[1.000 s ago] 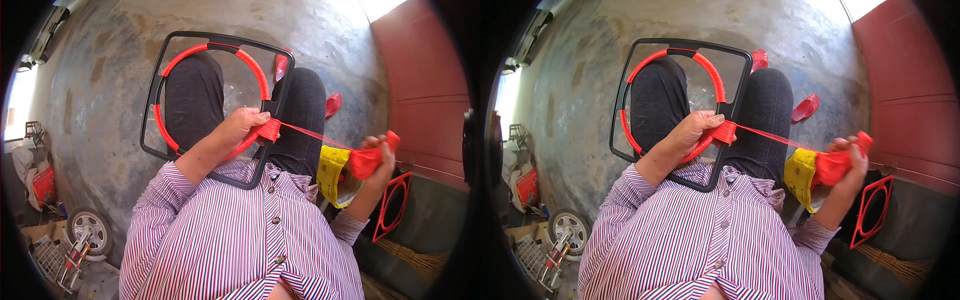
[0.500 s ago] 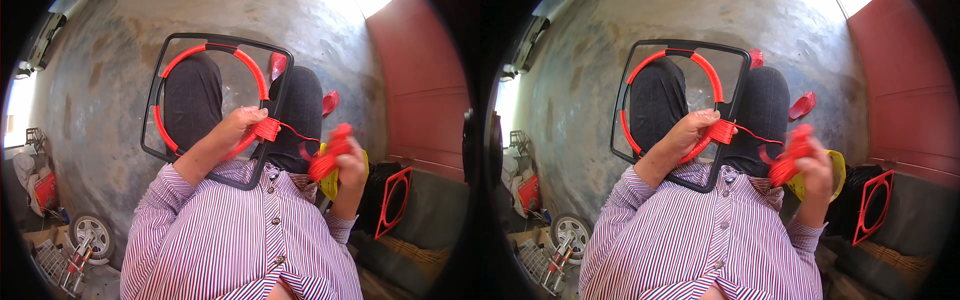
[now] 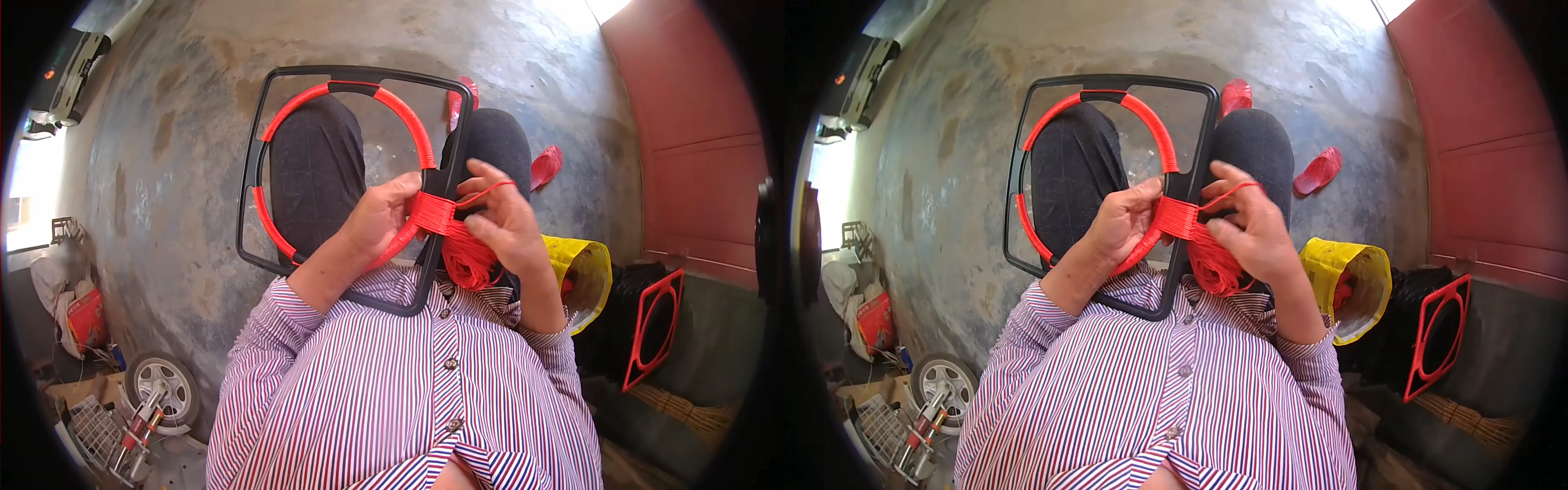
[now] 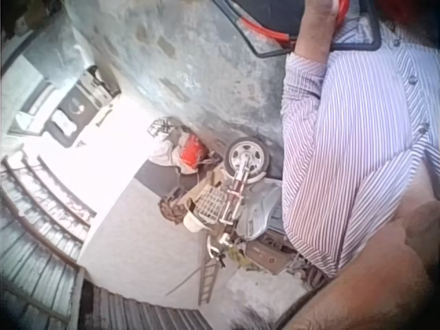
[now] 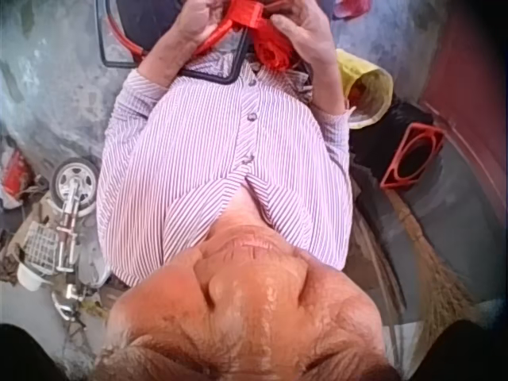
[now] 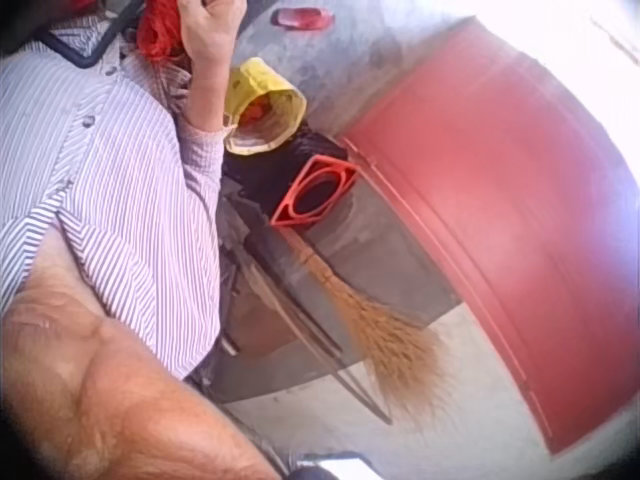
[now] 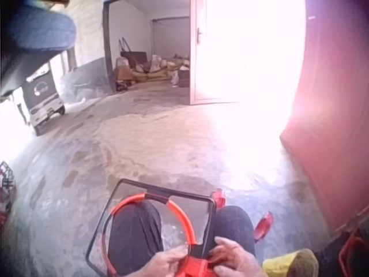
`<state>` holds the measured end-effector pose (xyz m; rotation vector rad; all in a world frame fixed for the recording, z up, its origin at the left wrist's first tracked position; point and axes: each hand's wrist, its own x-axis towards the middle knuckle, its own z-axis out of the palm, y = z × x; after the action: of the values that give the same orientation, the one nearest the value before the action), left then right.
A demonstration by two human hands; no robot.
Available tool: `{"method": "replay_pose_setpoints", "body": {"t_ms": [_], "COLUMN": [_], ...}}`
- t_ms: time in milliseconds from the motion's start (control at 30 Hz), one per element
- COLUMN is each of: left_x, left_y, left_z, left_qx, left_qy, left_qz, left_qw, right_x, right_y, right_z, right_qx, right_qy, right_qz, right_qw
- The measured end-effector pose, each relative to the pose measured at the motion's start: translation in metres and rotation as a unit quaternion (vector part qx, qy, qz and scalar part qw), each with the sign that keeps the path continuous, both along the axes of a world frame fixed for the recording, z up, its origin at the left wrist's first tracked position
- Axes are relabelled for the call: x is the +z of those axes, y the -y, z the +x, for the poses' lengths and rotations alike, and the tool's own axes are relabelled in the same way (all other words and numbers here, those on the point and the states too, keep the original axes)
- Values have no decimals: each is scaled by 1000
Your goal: Wrapping red plastic string around a black circular frame.
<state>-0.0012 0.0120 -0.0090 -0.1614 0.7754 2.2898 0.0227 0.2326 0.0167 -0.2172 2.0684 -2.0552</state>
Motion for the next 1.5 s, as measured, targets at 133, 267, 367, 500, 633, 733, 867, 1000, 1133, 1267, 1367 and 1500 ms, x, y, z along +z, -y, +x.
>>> {"method": "replay_pose_setpoints", "body": {"t_ms": [133, 267, 367, 500, 633, 733, 867, 1000, 1133, 1267, 1367, 1500], "left_x": [-8, -9, 0, 13, 20, 15, 12, 4, 1, 13, 15, 9], "left_y": [-1, 3, -6, -2, -2, 2, 4, 1, -2, 0, -5, -2], "left_z": [-2, 2, 9, 17, 21, 19, 13, 9, 2, -1, -1, -1], "left_qx": [135, 264, 283, 230, 216, 221, 240, 251, 164, 71, 52, 44], "left_qy": [-10, -107, -323, -510, -496, -485, -512, -366, -150, -81, -76, -85], "left_qz": [-118, -197, -368, -442, -337, -359, -406, -387, -278, -232, -175, -106], "left_qw": [984, 938, 825, 701, 771, 767, 718, 808, 935, 967, 980, 990], "right_x": [7, 1, 3, 19, 3, 9, 11, 32, 31, 5, -6, 6], "right_y": [-6, -1, 21, 44, 53, 45, 14, -38, -70, -63, -58, -67], "right_z": [-8, -8, -7, -20, -24, -22, -13, 1, 15, 10, 3, 2], "right_qx": [-106, -113, -115, -54, -15, -29, -98, -117, -177, -255, -253, -185], "right_qy": [39, -5, -107, -325, -318, -236, -142, -59, -65, -66, -26, -47], "right_qz": [-71, -106, 27, 264, 281, 235, 91, 27, -77, -164, -132, -55], "right_qw": [991, 988, 987, 906, 905, 942, 981, 991, 979, 951, 958, 980]}}
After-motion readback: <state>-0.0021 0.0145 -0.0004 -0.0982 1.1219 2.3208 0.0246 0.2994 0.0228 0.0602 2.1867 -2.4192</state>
